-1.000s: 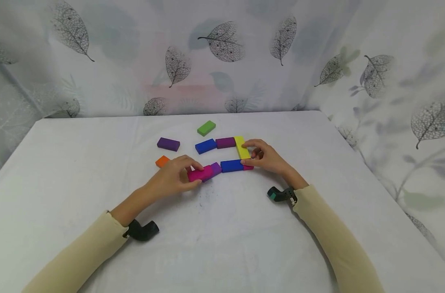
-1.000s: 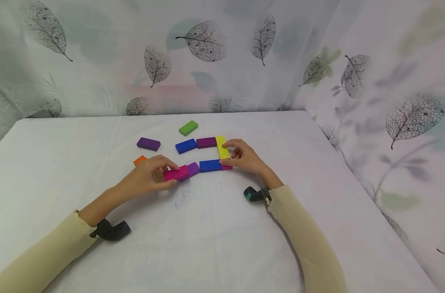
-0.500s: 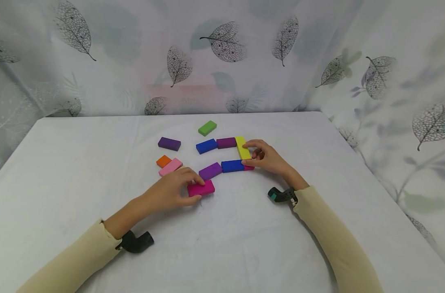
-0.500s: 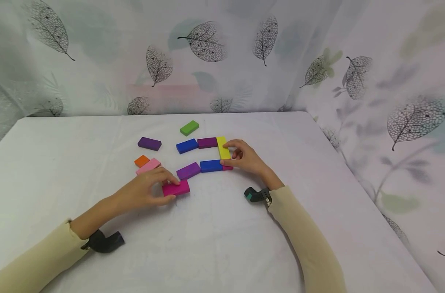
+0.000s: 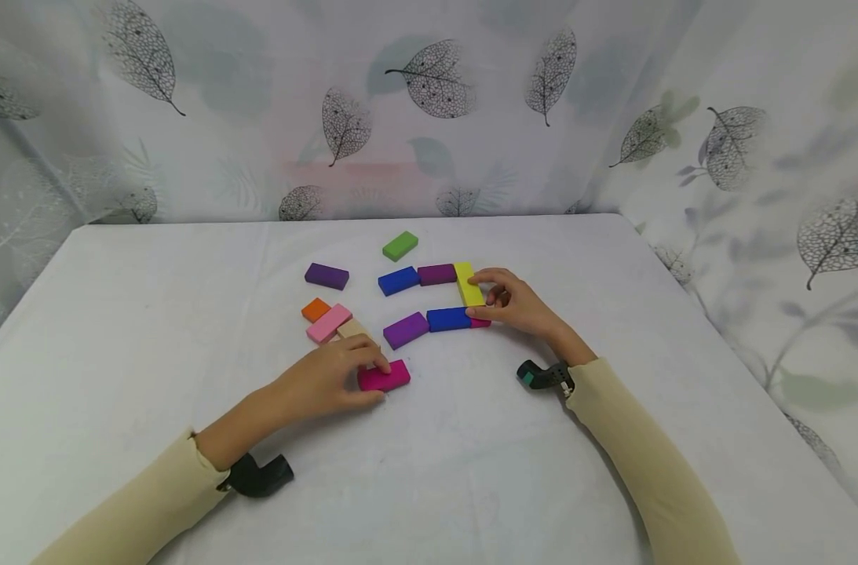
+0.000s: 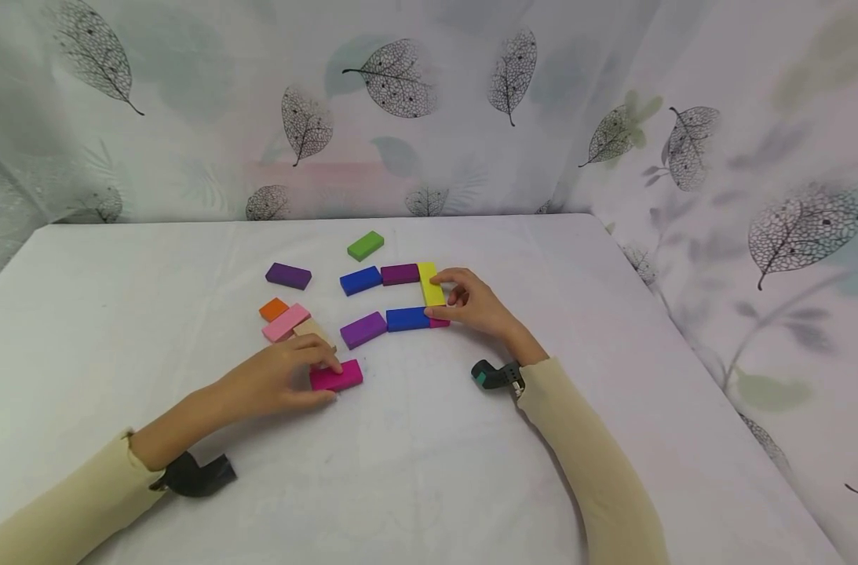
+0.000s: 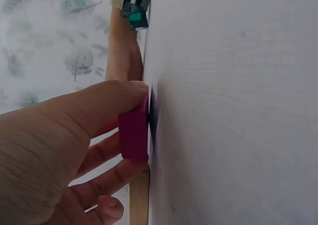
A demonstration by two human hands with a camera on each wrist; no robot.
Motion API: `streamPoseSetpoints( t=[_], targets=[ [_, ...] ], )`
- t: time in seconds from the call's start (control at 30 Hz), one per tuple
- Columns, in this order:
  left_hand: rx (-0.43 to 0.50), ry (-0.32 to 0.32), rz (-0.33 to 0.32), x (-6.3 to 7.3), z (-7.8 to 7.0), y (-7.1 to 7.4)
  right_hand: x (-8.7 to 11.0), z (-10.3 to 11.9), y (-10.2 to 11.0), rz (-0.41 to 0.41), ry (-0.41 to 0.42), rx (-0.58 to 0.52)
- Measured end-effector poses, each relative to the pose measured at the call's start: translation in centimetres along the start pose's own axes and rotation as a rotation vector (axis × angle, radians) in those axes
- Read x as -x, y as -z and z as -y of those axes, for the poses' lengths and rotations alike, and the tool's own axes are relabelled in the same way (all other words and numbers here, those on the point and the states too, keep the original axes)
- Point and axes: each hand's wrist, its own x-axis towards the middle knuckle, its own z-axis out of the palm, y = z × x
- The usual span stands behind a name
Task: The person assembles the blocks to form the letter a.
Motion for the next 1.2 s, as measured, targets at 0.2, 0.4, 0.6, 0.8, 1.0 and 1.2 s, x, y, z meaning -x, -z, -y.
streamPoseSetpoints(
  t=[0.2, 0.4, 0.6, 0.8, 1.0, 1.2],
  targets=[
    [-0.012, -0.002, 0.037, 0.1, -0.2, 0.2, -0.1, -0.2, 0.1, -0.007, -0.006, 0.022],
    [0.067, -0.046, 0.164, 0.6, -0.1, 0.9, -0.1, -0.3, 0.0, 0.0, 0.002, 0.006],
    [0.078, -0.1, 0.226, 0.7, 0.2, 1.1, 0.0, 0.2, -0.2, 0.0, -0.014, -0.014],
    [0.054, -0.111, 0.208, 0.6, 0.2, 1.1, 0.9, 2.8, 0.0, 0.006, -0.014, -0.021],
    [0.033, -0.109, 0.163, 0.5, 0.4, 0.9, 1.3, 3.9, 0.1, 0.007, -0.003, -0.013],
    [-0.041, -0.119, 0.084, 0.5, 0.5, 0.8, 1.1, 3.3, 0.1, 0.005, 0.0, -0.008]
  ],
)
